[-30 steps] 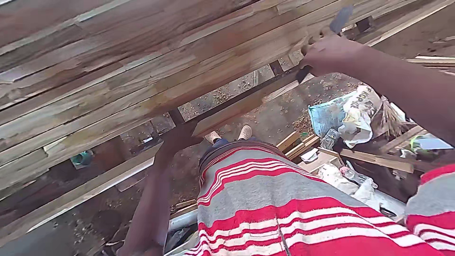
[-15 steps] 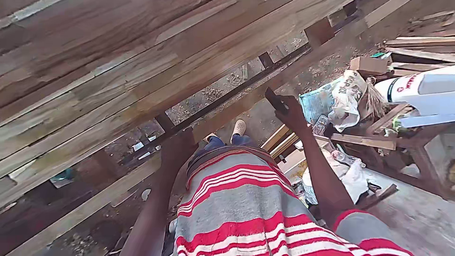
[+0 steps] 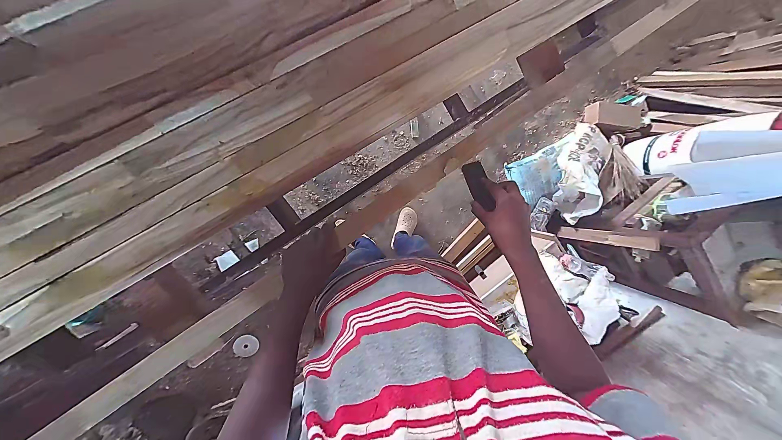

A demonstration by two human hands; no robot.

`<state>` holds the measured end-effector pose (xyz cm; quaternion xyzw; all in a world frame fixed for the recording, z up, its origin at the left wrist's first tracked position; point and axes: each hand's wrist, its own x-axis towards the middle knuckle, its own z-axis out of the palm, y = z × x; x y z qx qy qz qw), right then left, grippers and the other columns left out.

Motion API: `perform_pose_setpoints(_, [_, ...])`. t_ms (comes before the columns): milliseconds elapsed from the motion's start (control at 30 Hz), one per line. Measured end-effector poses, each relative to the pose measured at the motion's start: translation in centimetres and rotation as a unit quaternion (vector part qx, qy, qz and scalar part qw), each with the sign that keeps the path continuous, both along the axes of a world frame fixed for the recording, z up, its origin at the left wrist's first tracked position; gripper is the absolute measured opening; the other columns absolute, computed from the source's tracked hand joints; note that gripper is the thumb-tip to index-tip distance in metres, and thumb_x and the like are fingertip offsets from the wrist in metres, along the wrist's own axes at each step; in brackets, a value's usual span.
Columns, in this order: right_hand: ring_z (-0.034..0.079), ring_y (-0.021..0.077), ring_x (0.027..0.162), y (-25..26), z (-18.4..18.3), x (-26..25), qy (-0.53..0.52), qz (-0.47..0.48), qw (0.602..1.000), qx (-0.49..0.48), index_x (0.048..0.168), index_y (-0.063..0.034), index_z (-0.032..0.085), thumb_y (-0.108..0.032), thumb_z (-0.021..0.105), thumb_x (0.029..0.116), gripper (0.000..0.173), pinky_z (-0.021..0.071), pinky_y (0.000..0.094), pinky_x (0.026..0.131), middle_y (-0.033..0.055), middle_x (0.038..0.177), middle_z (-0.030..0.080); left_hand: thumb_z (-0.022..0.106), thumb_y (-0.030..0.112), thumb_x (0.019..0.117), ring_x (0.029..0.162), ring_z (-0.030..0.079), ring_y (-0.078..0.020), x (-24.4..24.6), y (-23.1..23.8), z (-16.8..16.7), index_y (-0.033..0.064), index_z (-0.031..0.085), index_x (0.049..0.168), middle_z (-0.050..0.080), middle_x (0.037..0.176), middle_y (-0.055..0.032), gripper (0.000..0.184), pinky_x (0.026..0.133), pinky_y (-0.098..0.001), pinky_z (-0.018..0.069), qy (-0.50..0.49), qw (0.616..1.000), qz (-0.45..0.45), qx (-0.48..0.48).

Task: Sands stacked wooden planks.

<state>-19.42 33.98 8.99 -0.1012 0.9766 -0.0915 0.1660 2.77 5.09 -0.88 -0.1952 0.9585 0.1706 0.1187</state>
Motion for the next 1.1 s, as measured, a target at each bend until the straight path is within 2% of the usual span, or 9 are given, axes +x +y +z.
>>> perform_pose_setpoints(167, [0.064,0.0453,0.103,-5.8,2.0,0.3,-0.018,-0.049,0.999,-0.016,0.134,-0.0089,0.067,-0.037,0.072,0.0955,0.048,0.0527,0.0629,0.080,0.0284,0.119,0.063,0.077,0.030,0.0874,0.093,0.070,-0.0502,-0.1,-0.2,0.2,0.0015,0.059,0.136,0.069,0.107,-0.0290,0.059,0.074,-0.0666,0.0537,-0.032,0.999,0.010,0.038])
perform_pose_setpoints(267, [0.066,0.0432,0.107,-8.5,1.5,-0.6,-0.055,-0.058,0.996,0.049,0.130,-0.0066,0.067,-0.040,0.070,0.0952,0.049,0.0532,0.0601,0.088,0.0275,0.118,0.065,0.078,0.029,0.0850,0.087,0.070,-0.0511,-0.1,-0.2,0.1,0.0012,0.061,0.133,0.069,0.101,-0.0294,0.058,0.069,-0.0655,0.0540,-0.019,0.999,0.013,0.035])
perform_pose_setpoints(367, [0.066,0.0428,0.106,-9.2,1.3,0.2,-0.062,-0.057,0.993,0.086,0.132,-0.0056,0.067,-0.040,0.071,0.0952,0.050,0.0537,0.0595,0.088,0.0275,0.119,0.064,0.078,0.029,0.0867,0.094,0.069,-0.0514,0.0,-0.2,0.0,0.0034,0.058,0.140,0.068,0.108,-0.0300,0.063,0.075,-0.0670,0.0534,-0.029,0.998,0.016,0.055])
perform_pose_setpoints(500, [0.067,0.0422,0.103,-8.9,1.5,1.6,-0.071,-0.043,0.989,0.124,0.136,-0.0095,0.065,-0.041,0.070,0.0954,0.052,0.0550,0.0586,0.084,0.0269,0.129,0.059,0.079,0.026,0.0845,0.087,0.069,-0.0494,0.3,-0.3,-0.3,0.0011,0.059,0.139,0.068,0.101,-0.0284,0.063,0.069,-0.0638,0.0541,0.010,0.999,-0.003,0.051])
perform_pose_setpoints(733, [0.066,0.0450,0.098,-8.0,2.8,3.0,-0.064,-0.024,0.993,0.099,0.130,-0.0070,0.069,-0.036,0.072,0.0959,0.045,0.0537,0.0626,0.077,0.0295,0.127,0.059,0.079,0.023,0.0826,0.083,0.071,-0.0475,0.1,-0.5,-0.1,0.0017,0.062,0.136,0.070,0.098,-0.0267,0.060,0.066,-0.0626,0.0551,0.021,0.999,-0.009,0.045])
perform_pose_setpoints(900, [0.067,0.0431,0.103,-6.6,2.8,2.7,-0.078,-0.027,0.990,0.111,0.125,-0.0096,0.073,-0.039,0.073,0.0939,0.043,0.0536,0.0623,0.082,0.0266,0.120,0.065,0.074,0.027,0.0890,0.093,0.070,-0.0484,-0.5,-0.6,0.6,0.0022,0.058,0.140,0.069,0.109,-0.0280,0.059,0.074,-0.0635,0.0549,-0.038,0.998,-0.012,0.054])
perform_pose_setpoints(967, [0.066,0.0430,0.102,-5.3,2.8,2.6,-0.081,-0.033,0.993,0.076,0.121,-0.0071,0.073,-0.039,0.074,0.0941,0.042,0.0526,0.0636,0.084,0.0259,0.113,0.067,0.071,0.026,0.0884,0.091,0.071,-0.0462,-0.3,-0.6,0.2,0.0029,0.059,0.139,0.070,0.109,-0.0261,0.057,0.072,-0.0612,0.0559,-0.036,0.998,-0.014,0.051])
perform_pose_setpoints(1033, [0.068,0.0408,0.106,-3.8,2.2,1.9,-0.098,-0.061,0.993,0.037,0.126,-0.0074,0.072,-0.040,0.071,0.0960,0.045,0.0518,0.0636,0.090,0.0230,0.114,0.070,0.068,0.025,0.0892,0.092,0.071,-0.0452,-0.8,-0.9,1.0,0.0023,0.058,0.140,0.070,0.110,-0.0251,0.056,0.073,-0.0608,0.0563,-0.060,0.996,-0.015,0.065])
perform_pose_setpoints(1100, [0.070,0.0375,0.100,-2.4,1.4,1.2,-0.117,-0.106,0.987,-0.023,0.130,-0.0097,0.070,-0.040,0.069,0.0980,0.044,0.0523,0.0621,0.090,0.0199,0.111,0.073,0.066,0.029,0.0933,0.099,0.070,-0.0466,-1.9,-1.7,3.1,0.0020,0.055,0.138,0.069,0.112,-0.0254,0.053,0.078,-0.0636,0.0549,-0.131,0.986,-0.017,0.103])
